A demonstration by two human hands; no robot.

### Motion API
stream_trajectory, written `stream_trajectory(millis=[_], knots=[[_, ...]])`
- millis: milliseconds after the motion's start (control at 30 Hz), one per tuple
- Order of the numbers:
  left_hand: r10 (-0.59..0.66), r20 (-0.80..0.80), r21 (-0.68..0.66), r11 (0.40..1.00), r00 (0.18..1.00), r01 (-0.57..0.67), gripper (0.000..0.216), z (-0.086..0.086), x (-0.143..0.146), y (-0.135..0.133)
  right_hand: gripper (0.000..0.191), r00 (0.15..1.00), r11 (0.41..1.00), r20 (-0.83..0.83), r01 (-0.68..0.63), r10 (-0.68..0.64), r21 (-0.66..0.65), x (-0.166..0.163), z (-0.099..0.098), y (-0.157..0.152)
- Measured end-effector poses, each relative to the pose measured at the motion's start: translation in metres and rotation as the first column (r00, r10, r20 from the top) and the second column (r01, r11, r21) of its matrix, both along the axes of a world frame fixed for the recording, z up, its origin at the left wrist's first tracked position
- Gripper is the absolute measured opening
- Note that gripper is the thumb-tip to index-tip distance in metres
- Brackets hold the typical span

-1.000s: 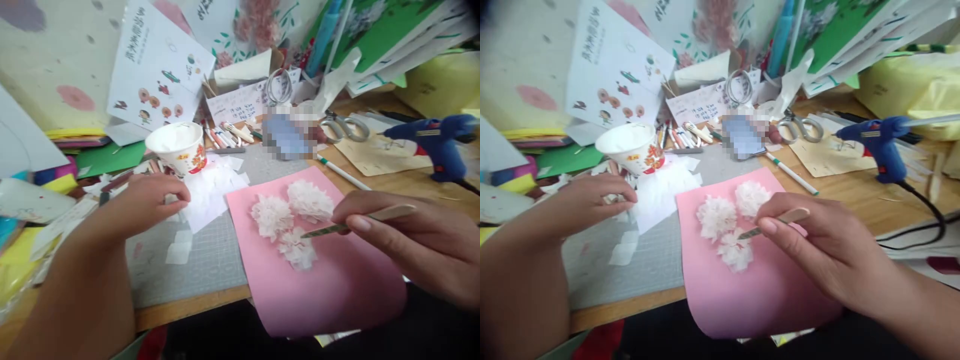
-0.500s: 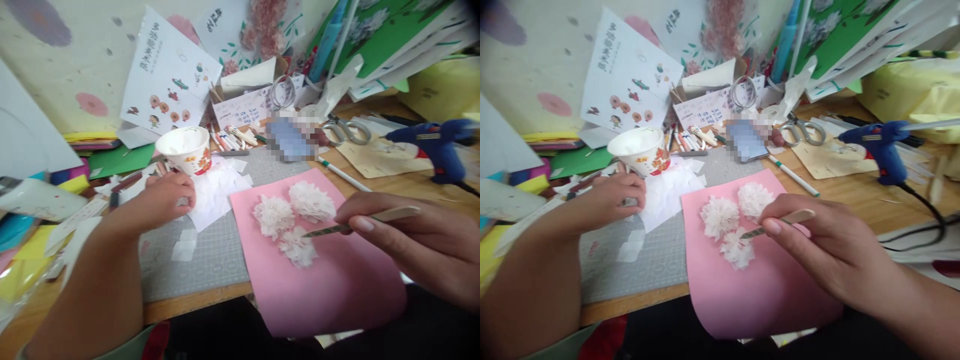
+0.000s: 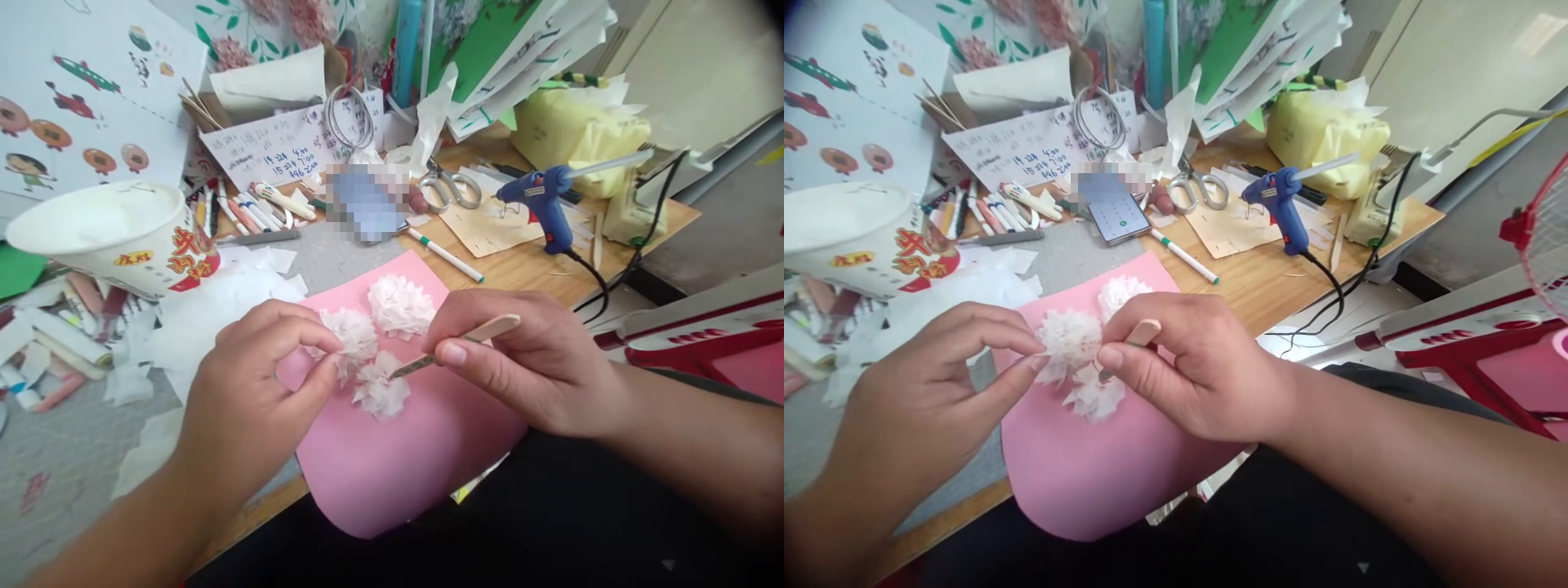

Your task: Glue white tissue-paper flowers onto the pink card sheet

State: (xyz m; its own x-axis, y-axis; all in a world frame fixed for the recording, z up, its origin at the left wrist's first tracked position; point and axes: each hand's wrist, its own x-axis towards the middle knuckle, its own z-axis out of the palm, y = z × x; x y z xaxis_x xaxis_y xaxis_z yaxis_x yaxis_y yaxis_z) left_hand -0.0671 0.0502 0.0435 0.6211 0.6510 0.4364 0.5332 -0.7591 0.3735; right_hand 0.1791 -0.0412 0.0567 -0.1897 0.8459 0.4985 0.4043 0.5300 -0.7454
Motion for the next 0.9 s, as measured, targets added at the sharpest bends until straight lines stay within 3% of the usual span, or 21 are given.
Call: stream_trajectory(millis=[300, 900], knots=[[-0.100, -0.004, 0.022, 0.995, 0.995, 0.100, 0.014, -0.008, 0.001, -0.005, 0.010, 0.997, 0.997, 0.035, -0.075, 0.076, -0.020, 0.000, -0.007, -0.002], [-0.248, -0.046, 0.070, 0.965, 0.968, 0.251, 0.019, -0.020, 0.008, -0.011, 0.013, 0.967, 0.980, 0.161, -0.200, 0.200, -0.012, 0.007, -0.002, -0.009]])
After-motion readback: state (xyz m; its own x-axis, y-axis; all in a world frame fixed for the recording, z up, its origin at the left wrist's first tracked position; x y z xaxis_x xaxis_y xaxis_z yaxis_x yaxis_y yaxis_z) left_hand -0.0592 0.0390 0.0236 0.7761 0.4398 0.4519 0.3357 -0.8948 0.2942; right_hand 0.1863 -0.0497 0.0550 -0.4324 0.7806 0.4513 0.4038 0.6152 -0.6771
